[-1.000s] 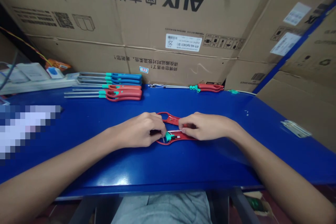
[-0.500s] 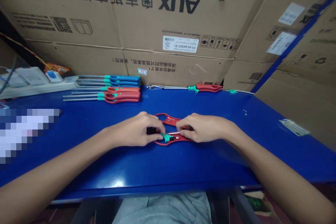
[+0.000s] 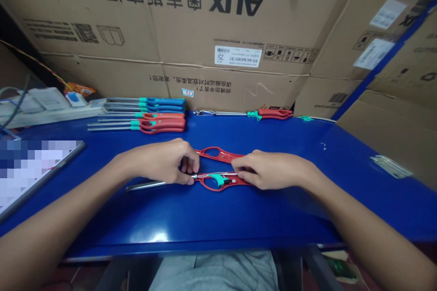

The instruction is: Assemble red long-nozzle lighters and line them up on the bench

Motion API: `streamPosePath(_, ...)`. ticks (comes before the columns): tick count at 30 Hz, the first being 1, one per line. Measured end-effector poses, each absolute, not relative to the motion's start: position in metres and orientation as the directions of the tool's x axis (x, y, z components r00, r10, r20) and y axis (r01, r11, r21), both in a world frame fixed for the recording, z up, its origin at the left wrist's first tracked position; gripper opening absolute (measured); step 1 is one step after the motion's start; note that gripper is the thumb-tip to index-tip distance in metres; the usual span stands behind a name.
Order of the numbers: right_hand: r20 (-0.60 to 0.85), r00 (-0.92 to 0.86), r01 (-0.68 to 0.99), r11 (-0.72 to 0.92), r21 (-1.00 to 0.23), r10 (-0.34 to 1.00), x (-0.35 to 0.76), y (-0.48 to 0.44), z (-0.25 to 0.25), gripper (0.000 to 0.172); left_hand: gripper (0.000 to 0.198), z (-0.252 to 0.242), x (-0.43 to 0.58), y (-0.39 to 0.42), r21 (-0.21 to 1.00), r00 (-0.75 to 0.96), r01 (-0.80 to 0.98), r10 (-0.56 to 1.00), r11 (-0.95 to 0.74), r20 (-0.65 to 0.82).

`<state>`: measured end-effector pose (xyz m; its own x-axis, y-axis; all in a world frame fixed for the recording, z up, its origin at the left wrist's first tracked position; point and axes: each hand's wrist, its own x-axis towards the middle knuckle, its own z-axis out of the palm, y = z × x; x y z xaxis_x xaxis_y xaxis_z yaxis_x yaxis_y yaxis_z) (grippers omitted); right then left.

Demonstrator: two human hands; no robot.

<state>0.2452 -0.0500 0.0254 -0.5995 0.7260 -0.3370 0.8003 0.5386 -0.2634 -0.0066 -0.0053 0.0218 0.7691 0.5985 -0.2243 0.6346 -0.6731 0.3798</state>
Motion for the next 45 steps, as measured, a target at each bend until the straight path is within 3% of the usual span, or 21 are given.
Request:
streamPosePath(6, -0.340, -0.599, 0.801, 0.540, -0.259, 0.725, 0.246, -0.051, 0.026, 0.016, 0.006, 0.022, -0.009, -0.003, 0.432, 0.768, 0.634, 0.586, -0.642, -0.257)
streamPosePath(17, -0.348, -0.597, 0.802, 0.541, -0.252, 0.723, 0.245, -0.052, 0.028, 0.017, 0.007, 0.022, -0.007, -0.005, 0.430, 0.783, 0.608, 0.592, -0.667, -0.191)
streamPosePath(35, -0.344, -0.605, 0.796, 0.548, -0.256, 0.718, 0.246, -0.050, 0.024, 0.016, 0.009, 0.011, -0.007, -0.002, 0.526, 0.827, 0.520, 0.551, -0.672, -0.113)
streamPosePath(45, -0.339, -0.606, 0.796, 0.545, -0.263, 0.720, 0.246, -0.049, 0.024, 0.016, 0.008, 0.014, -0.008, -0.005, 0.453, 0.814, 0.561, 0.562, -0.693, -0.149)
